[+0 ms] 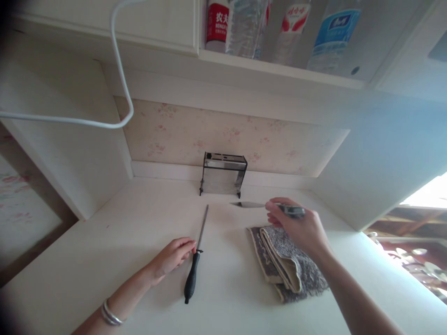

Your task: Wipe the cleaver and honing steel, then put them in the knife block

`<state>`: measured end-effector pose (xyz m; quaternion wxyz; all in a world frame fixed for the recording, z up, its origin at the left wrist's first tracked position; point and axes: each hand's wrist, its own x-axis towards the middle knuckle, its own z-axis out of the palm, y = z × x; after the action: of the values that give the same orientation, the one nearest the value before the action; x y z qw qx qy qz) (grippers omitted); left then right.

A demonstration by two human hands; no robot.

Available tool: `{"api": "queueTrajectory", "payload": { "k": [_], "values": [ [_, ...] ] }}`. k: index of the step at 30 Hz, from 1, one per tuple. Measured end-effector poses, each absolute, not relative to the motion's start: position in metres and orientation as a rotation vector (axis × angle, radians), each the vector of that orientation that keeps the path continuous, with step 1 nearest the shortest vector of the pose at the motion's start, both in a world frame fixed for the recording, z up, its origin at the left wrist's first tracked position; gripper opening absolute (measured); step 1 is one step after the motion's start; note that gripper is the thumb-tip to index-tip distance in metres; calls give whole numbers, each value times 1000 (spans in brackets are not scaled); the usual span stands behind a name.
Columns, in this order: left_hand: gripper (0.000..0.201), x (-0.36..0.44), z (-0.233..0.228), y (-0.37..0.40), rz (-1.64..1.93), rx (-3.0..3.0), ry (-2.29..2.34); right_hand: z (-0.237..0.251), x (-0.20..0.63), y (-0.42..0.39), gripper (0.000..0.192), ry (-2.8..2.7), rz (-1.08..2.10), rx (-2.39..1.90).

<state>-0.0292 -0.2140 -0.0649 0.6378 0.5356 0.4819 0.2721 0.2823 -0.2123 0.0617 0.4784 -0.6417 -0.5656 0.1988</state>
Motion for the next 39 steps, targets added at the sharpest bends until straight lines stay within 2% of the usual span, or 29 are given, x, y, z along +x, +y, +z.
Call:
{"api": "queueTrajectory", "payload": {
  "k": [7,11,14,20,32,39],
  "values": [
    [41,-27,-58,-215,664,1242,1113,154,285,-158,41,-1136,460,-1202],
    [40,-29,-62,-214,675,1232,1088,182,281,-119,43,-1089,492,-1173],
    [41,-29,-66,-213,677,1217,1068,191,276,-94,44,-1119,487,-1190],
    [42,-30,-67,-211,658,1204,1071,198,271,-61,60,-1207,482,-1317],
    [41,-27,-62,-211,669,1220,1120,209,268,-24,60,-1253,456,-1435],
    [39,-27,-62,-212,685,1223,1107,209,273,0,53,-1211,384,-1499]
  ]
}}
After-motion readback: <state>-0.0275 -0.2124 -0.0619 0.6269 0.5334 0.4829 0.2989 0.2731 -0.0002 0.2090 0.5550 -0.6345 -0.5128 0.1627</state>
